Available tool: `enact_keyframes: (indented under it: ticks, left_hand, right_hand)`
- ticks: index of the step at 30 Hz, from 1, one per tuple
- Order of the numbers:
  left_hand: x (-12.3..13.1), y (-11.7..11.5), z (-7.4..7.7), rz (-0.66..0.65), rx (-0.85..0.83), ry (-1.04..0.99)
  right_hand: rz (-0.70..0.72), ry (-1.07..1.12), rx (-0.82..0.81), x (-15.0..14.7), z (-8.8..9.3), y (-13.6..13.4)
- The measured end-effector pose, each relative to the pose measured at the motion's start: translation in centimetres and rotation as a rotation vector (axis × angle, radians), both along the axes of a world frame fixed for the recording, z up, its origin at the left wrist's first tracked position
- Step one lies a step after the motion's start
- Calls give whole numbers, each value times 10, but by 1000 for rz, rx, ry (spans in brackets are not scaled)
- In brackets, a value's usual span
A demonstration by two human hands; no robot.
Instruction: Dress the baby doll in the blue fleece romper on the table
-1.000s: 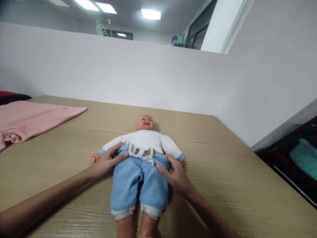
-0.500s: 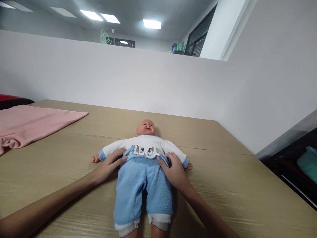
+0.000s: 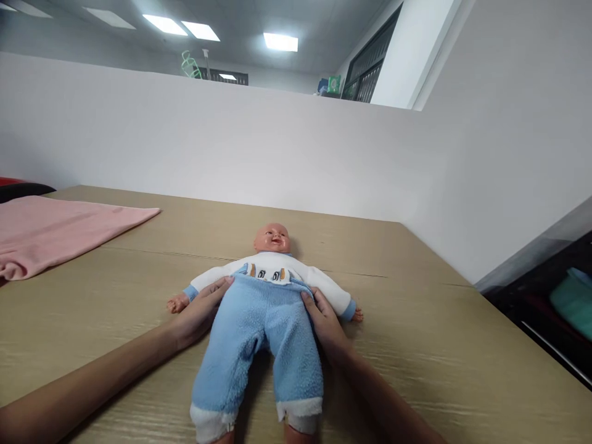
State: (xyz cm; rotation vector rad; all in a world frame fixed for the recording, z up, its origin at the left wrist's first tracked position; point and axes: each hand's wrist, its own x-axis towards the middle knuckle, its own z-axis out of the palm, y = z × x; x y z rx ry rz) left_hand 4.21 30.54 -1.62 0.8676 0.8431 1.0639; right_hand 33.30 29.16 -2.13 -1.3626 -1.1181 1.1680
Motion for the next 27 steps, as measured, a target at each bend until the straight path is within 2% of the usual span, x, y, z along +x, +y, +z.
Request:
enact_keyframes:
  ticks: [3,6,9,12,14,17,21,24,27]
  left_hand:
    - [-2,4,9,-54,-25,-52]
    - [-5,4,9,-41,18,-3]
    - [-6,3,5,17,121,195]
    - [-5,0,3,85,190,443]
    - [-4,-4,5,105,176,521]
    - [-5,-9,8,114,93,501]
    - [-9,-10,7,82,17,361]
    - [-12,-8,4,59,63,335]
    - [-12,-8,1,87,145,359]
  right_hand:
    - [-42,-77,33,1,4,0]
    - [23,-101,159,3,8,-3]
    - [8,-117,265,2,10,-5]
    - [8,-182,227,2,11,-7]
    - [64,-187,172,4,12,-9]
    - [135,-111,82,10,9,-12]
    - [41,-32,8,12,-7,-11]
    - [13,29,42,7,-20,-8]
    - [30,39,57,3,-25,-6]
